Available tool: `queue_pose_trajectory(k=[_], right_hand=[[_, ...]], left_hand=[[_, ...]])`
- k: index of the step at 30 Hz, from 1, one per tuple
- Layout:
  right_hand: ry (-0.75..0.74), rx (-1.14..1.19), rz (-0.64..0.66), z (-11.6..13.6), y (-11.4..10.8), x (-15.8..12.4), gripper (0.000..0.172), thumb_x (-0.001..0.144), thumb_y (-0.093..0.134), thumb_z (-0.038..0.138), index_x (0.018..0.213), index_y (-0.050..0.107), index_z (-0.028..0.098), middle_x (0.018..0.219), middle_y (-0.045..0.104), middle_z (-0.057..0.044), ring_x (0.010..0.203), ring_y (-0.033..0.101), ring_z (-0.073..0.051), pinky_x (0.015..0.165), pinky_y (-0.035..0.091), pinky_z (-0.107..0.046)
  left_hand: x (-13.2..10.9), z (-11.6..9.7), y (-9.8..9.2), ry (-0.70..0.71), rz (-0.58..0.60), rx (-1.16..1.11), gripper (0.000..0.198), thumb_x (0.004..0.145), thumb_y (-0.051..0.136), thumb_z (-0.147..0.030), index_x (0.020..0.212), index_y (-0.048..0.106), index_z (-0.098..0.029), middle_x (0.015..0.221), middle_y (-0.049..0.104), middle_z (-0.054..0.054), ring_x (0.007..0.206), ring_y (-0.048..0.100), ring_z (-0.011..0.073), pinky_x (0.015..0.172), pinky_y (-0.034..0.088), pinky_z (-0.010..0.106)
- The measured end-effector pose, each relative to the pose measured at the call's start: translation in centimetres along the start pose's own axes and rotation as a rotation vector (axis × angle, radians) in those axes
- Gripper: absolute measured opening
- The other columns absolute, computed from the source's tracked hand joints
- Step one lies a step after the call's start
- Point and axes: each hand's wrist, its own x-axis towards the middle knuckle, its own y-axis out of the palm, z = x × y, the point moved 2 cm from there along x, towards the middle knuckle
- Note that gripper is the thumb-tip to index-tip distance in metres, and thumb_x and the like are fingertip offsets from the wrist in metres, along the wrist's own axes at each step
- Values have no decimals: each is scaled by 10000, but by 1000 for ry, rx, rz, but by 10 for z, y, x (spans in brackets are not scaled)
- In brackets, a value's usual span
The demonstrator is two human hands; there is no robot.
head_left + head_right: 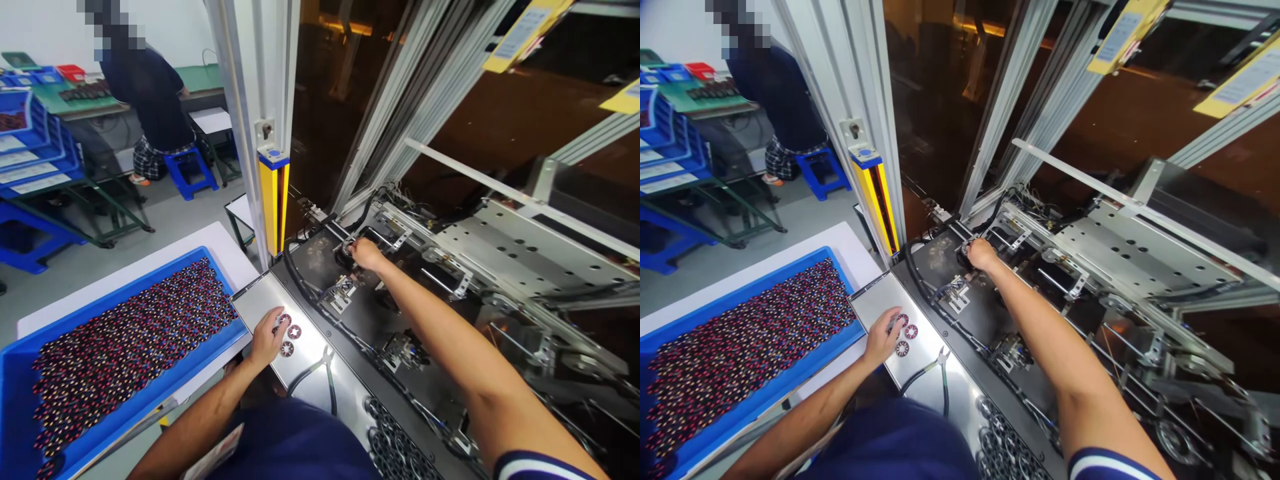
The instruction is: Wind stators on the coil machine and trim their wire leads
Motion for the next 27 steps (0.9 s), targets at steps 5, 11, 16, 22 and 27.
queue_pose_trajectory(k=[5,11,16,22,27], right_hand=[[11,20,42,0,-2,-1,316,945,587,353,1191,590,154,1201,609,-96,1034,624,-208,882,547,-407],[27,74,66,-5,-4,-5,320,947,583,359,1193,587,154,1190,613,-85,1022,628,-209,869,552,-411],[29,117,68,-9,-5,-7,320,946,584,362,1185,591,150,1177,618,-81,1009,631,-209,860,556,-405],[-32,130,10,-9,0,-6,322,945,586,357,1192,588,150,1192,613,-86,1023,628,-211,871,552,-412],[-106,115,-46,-12,2,-5,328,945,586,346,1214,581,159,1260,582,-104,1087,604,-224,919,532,-434]], left_hand=[[0,-1,-1,3,-6,10,340,939,547,-362,1215,580,-166,1194,640,96,1079,628,224,949,517,475],[-1,0,-3,-10,-4,14,341,941,530,-374,1199,590,-161,1174,670,108,1085,644,230,969,509,462],[0,2,-3,-17,-6,19,348,936,504,-387,1189,606,-172,1177,682,130,1106,647,251,995,501,434],[0,1,-4,-19,-8,33,351,928,507,-387,1186,613,-173,1172,691,122,1094,657,249,985,512,420],[-1,1,-4,-21,-6,39,356,924,514,-394,1184,614,-173,1171,693,122,1085,661,247,983,514,418]])
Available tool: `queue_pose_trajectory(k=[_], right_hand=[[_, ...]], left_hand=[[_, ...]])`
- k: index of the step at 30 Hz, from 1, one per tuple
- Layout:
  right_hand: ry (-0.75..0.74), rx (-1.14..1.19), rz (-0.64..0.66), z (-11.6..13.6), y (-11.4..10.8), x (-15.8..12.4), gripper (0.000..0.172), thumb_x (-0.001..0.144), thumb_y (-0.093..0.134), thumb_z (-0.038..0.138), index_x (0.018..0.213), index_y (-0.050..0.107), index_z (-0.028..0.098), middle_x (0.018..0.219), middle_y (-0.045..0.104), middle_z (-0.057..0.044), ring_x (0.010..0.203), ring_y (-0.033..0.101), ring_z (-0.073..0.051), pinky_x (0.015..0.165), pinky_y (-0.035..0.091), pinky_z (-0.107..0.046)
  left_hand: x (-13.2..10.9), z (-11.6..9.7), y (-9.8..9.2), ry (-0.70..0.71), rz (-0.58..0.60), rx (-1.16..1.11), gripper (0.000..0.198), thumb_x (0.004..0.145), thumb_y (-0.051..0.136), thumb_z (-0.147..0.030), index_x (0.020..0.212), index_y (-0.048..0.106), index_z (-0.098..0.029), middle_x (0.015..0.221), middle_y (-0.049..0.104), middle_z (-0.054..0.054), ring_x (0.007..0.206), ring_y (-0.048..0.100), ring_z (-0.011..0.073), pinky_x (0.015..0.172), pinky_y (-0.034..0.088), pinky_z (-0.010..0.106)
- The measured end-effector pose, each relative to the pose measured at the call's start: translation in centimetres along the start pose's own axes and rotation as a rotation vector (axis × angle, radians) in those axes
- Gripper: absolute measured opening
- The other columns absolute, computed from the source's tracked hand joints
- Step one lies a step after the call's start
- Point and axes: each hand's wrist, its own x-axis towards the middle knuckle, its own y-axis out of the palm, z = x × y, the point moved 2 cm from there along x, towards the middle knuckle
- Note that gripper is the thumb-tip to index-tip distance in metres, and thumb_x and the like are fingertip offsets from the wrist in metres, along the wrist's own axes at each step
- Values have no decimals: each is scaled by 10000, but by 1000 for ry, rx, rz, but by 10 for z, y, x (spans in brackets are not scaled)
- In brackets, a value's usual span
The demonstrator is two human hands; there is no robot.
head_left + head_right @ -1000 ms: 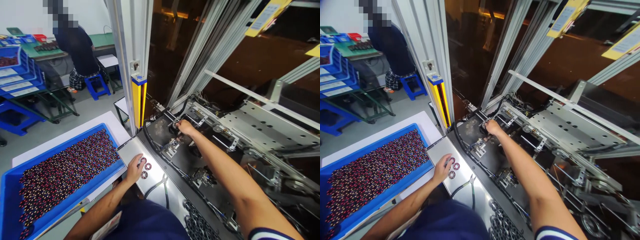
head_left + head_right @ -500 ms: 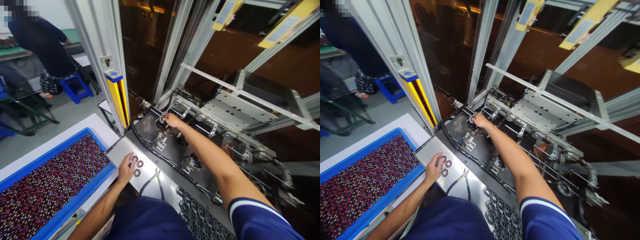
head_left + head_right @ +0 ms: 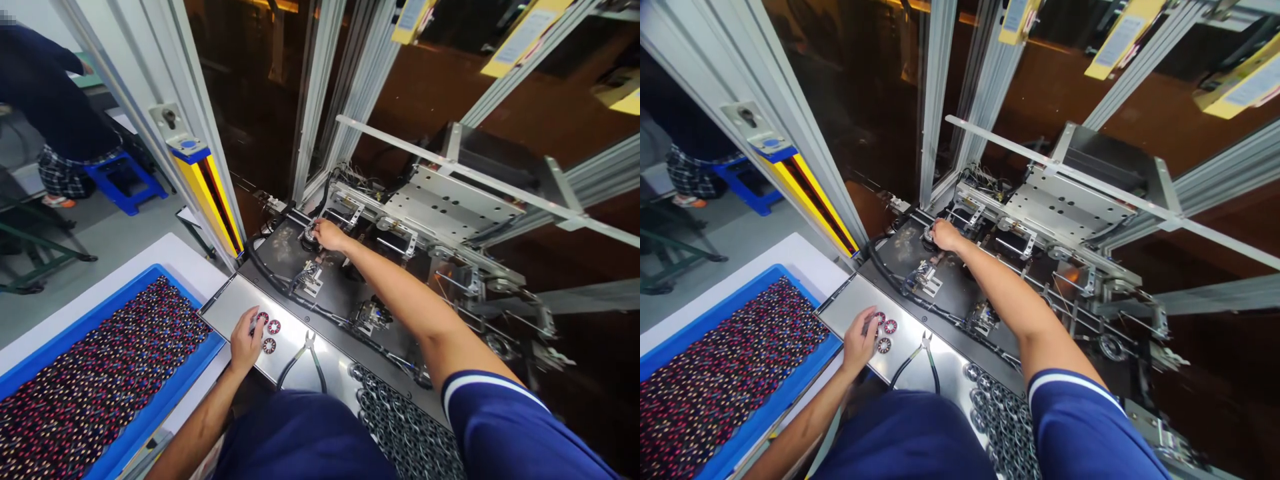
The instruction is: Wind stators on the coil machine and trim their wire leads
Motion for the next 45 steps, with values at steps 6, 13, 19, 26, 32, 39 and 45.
queue_pose_trajectory(k=[6,13,19,26,32,39,45], right_hand=[[18,-36,47,1,-3,4,317,944,588,352,1189,593,152,1211,606,-97,1044,620,-214,891,544,-409],[70,-30,79,5,-6,7,332,941,593,355,1199,585,147,1202,608,-95,1038,623,-215,881,548,-414],[82,-2,62,1,-3,4,333,941,593,356,1199,585,145,1201,608,-95,1040,623,-215,883,546,-418],[99,-22,34,3,8,6,338,944,588,358,1209,578,148,1205,607,-95,1036,624,-213,880,548,-421],[47,-140,-71,8,-3,-10,337,941,593,353,1209,580,150,1223,600,-97,1067,614,-223,902,538,-433],[-197,-342,-104,18,2,-51,366,931,606,347,1245,567,164,1324,549,-104,1181,559,-259,985,487,-498],[-237,-407,-189,35,-22,-67,374,933,601,293,1266,558,128,1352,541,-146,1223,543,-286,980,498,-491]], left_hand=[[1,-4,-2,-2,1,7,355,920,524,-390,1175,619,-162,1162,695,131,1082,662,246,982,512,412],[2,-6,-3,2,11,11,379,915,521,-418,1172,617,-157,1159,694,136,1069,663,242,970,514,403],[1,-4,-2,1,27,31,391,925,499,-433,1189,617,-170,1162,691,136,1058,661,242,959,510,402],[2,-2,-2,7,36,47,417,924,499,-443,1206,610,-156,1170,684,146,1060,657,243,969,502,407],[1,-1,-1,4,51,51,421,924,495,-454,1197,609,-154,1162,688,151,1068,657,261,965,505,430],[0,-1,3,34,-7,28,380,917,515,-439,1146,632,-159,1135,702,140,1060,669,264,950,526,438],[4,-7,3,97,-56,12,312,926,562,-386,1114,625,-144,1081,686,85,969,668,201,875,553,431]])
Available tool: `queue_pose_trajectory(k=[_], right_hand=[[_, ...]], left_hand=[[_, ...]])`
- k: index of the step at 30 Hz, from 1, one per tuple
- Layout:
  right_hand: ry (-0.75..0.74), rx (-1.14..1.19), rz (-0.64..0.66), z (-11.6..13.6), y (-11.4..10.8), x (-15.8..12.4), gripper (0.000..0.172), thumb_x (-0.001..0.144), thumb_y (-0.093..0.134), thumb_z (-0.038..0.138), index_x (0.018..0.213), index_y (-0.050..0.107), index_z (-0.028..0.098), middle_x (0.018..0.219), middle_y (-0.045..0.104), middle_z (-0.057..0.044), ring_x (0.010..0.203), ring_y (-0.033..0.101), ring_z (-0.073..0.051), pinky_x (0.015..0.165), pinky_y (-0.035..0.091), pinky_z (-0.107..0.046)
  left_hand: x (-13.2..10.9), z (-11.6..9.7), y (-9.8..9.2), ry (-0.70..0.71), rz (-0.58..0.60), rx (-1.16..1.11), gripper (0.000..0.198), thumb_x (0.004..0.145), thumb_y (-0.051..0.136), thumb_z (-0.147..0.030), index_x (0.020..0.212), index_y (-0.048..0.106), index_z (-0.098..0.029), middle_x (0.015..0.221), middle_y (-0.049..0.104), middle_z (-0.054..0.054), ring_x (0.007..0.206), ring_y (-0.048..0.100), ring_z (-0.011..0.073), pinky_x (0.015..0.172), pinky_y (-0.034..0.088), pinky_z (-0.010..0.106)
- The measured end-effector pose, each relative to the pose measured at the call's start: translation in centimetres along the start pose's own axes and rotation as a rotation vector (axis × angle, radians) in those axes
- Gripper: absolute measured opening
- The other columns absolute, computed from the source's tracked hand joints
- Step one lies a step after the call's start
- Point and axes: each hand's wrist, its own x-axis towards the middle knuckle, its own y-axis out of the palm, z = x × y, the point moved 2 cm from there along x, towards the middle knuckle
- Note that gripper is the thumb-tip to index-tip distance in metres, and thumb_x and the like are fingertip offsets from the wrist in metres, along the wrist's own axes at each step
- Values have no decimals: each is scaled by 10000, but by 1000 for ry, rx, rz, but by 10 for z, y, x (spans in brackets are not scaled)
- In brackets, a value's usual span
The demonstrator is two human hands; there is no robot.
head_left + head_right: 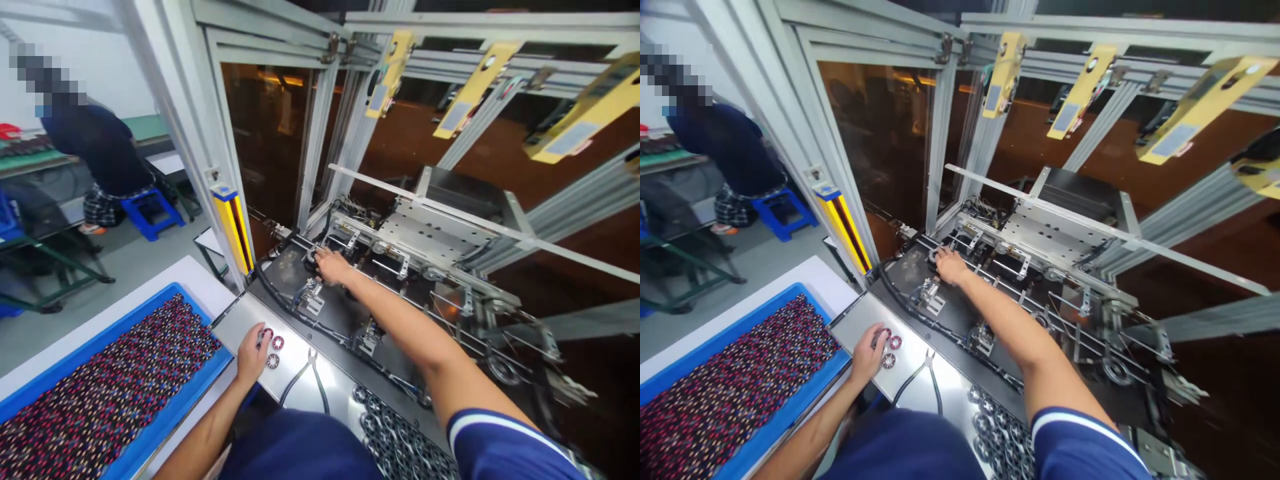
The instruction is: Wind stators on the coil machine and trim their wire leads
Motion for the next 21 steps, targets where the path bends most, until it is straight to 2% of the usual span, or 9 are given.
queue_pose_trajectory(k=[3,5,6,8,9,12,15,18,21], right_hand=[[19,17,-137,13,-27,-40,450,974,495,251,1359,467,20,1480,403,-245,1399,344,-361,1085,407,-522],[7,51,-239,26,-38,-90,475,992,443,276,1388,430,15,1519,356,-233,1453,234,-354,1139,339,-530],[-7,74,-298,34,-39,-121,468,988,455,285,1384,435,38,1516,369,-217,1454,234,-338,1144,334,-530],[-96,182,-521,53,-34,-190,417,943,546,244,1325,493,85,1401,506,-202,1350,404,-315,1078,414,-515],[-114,232,-566,63,-24,-225,384,922,578,218,1284,521,103,1288,586,-184,1241,501,-293,1014,468,-487],[63,329,-428,93,25,-311,208,915,575,191,1111,609,130,999,656,-132,941,591,-239,807,540,-396],[270,346,-255,121,78,-365,135,930,544,207,985,652,146,911,649,-120,852,581,-235,745,538,-383],[395,356,-165,139,113,-391,158,920,555,211,1019,665,157,984,640,-130,897,568,-248,779,524,-399],[475,372,-117,150,129,-396,188,911,557,199,1055,668,147,1053,615,-158,932,540,-271,780,497,-422]], left_hand=[[2,-3,-7,14,-16,4,305,928,568,-374,1123,616,-144,1072,672,73,940,662,187,835,564,407],[2,-8,-16,22,-33,13,321,928,565,-377,1144,609,-144,1097,670,82,986,657,204,874,551,435],[0,-12,-22,29,-40,17,335,927,561,-383,1158,607,-145,1120,670,94,1029,650,219,914,533,456],[-5,-24,-32,51,-39,16,365,926,546,-395,1187,605,-148,1172,670,123,1117,626,245,1001,484,470],[-9,-32,-37,67,-28,9,377,926,536,-396,1202,604,-149,1195,668,133,1147,616,249,1030,464,457],[-21,-56,-43,113,40,-34,390,925,524,-368,1240,595,-149,1244,657,137,1186,599,241,1061,439,420],[-32,-76,-36,157,144,-80,396,908,553,-334,1254,592,-145,1258,651,136,1191,596,240,1059,438,420],[-42,-92,-20,204,256,-114,388,887,580,-328,1229,606,-146,1237,663,131,1166,610,241,1023,468,422],[-51,-103,-9,234,358,-138,345,869,599,-328,1163,637,-150,1211,677,125,1155,614,239,992,490,415]])
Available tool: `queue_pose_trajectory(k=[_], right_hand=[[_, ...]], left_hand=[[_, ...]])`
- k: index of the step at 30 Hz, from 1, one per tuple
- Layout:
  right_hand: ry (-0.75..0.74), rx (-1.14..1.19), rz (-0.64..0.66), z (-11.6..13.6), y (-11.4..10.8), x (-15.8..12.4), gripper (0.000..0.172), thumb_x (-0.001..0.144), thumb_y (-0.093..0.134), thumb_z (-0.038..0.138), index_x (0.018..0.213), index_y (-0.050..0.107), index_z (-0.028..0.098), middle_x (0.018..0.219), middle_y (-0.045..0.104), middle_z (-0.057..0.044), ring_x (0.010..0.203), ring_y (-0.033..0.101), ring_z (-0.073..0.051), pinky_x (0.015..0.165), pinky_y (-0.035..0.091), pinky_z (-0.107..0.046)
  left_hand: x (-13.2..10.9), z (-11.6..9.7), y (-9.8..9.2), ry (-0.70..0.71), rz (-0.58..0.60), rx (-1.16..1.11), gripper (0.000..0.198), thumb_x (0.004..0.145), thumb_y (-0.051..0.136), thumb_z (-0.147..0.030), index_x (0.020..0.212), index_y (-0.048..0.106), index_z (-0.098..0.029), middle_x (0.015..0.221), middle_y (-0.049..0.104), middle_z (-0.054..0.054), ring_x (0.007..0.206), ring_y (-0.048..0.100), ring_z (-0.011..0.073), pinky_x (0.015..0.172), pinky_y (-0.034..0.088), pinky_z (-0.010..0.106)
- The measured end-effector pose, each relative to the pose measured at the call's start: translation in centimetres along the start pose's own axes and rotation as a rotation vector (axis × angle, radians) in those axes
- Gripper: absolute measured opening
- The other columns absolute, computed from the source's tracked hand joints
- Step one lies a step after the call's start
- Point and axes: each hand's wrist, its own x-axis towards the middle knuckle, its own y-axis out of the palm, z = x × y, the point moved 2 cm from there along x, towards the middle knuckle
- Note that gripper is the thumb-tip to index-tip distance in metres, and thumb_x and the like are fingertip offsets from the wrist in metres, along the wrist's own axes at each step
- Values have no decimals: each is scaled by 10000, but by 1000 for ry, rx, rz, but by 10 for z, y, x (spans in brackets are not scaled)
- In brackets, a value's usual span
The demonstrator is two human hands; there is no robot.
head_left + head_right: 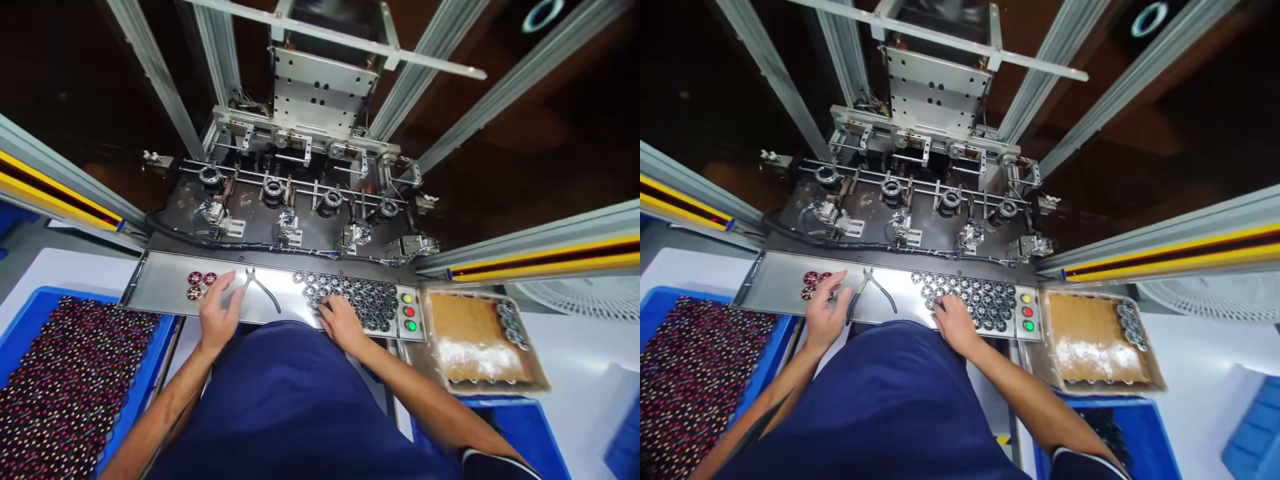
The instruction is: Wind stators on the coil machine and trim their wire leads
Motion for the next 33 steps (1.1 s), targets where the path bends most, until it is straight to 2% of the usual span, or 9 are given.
queue_pose_trajectory(k=[4,9,13,16,20,23,26,29,33], right_hand=[[12,41,32,8,10,6,148,911,557,177,994,676,148,1069,608,-170,943,524,-277,789,467,-432],[-114,199,49,18,14,29,84,834,672,169,761,630,166,935,646,-110,885,569,-229,798,481,-373],[-186,403,-77,35,-8,55,115,789,695,191,835,590,181,939,669,-83,883,612,-199,820,511,-341],[-201,564,-219,56,-38,75,170,823,630,220,973,549,203,1043,674,-88,961,634,-191,862,523,-346],[-275,703,-331,81,-69,91,238,853,605,211,1081,541,230,1071,693,-85,1003,648,-201,881,532,-375],[-340,697,-430,89,-78,95,335,819,674,204,1140,584,241,1061,692,-95,986,643,-241,865,526,-437],[-319,670,-518,92,-81,97,301,822,668,173,1110,630,254,930,674,-73,864,624,-231,744,526,-411],[-320,737,-512,91,-84,101,311,834,656,144,1121,620,257,902,656,-62,847,613,-216,734,528,-392],[-378,685,-437,85,-87,108,450,841,649,160,1271,550,248,1089,640,-114,993,615,-245,828,539,-431]], left_hand=[[-7,-7,6,-42,108,-52,326,851,619,-343,1116,658,-156,1209,677,125,1158,607,243,996,485,420],[-11,-7,10,-236,300,-184,379,826,650,-414,1117,673,-173,1178,693,120,1057,649,239,984,493,427],[-9,-23,20,-405,588,-440,436,796,677,-496,1053,711,-146,998,756,135,874,718,238,823,575,406],[-7,-43,22,-465,676,-669,550,856,579,-565,1162,668,-116,988,753,174,852,734,254,740,593,394],[-5,-61,14,-456,572,-856,595,844,606,-563,1262,586,-140,1038,732,169,895,723,236,764,580,348],[-5,-62,7,-425,471,-888,531,846,636,-511,1244,557,-169,905,737,103,761,711,180,719,577,317],[-7,-61,4,-361,393,-849,460,842,648,-492,1165,577,-173,807,716,55,691,684,154,679,573,298],[-7,-64,-2,-272,290,-734,371,830,692,-397,1126,609,-188,921,721,61,809,691,167,754,573,307],[-2,-76,-16,-107,162,-512,322,810,715,-220,1129,677,-233,1136,676,70,1034,635,191,933,520,342]])
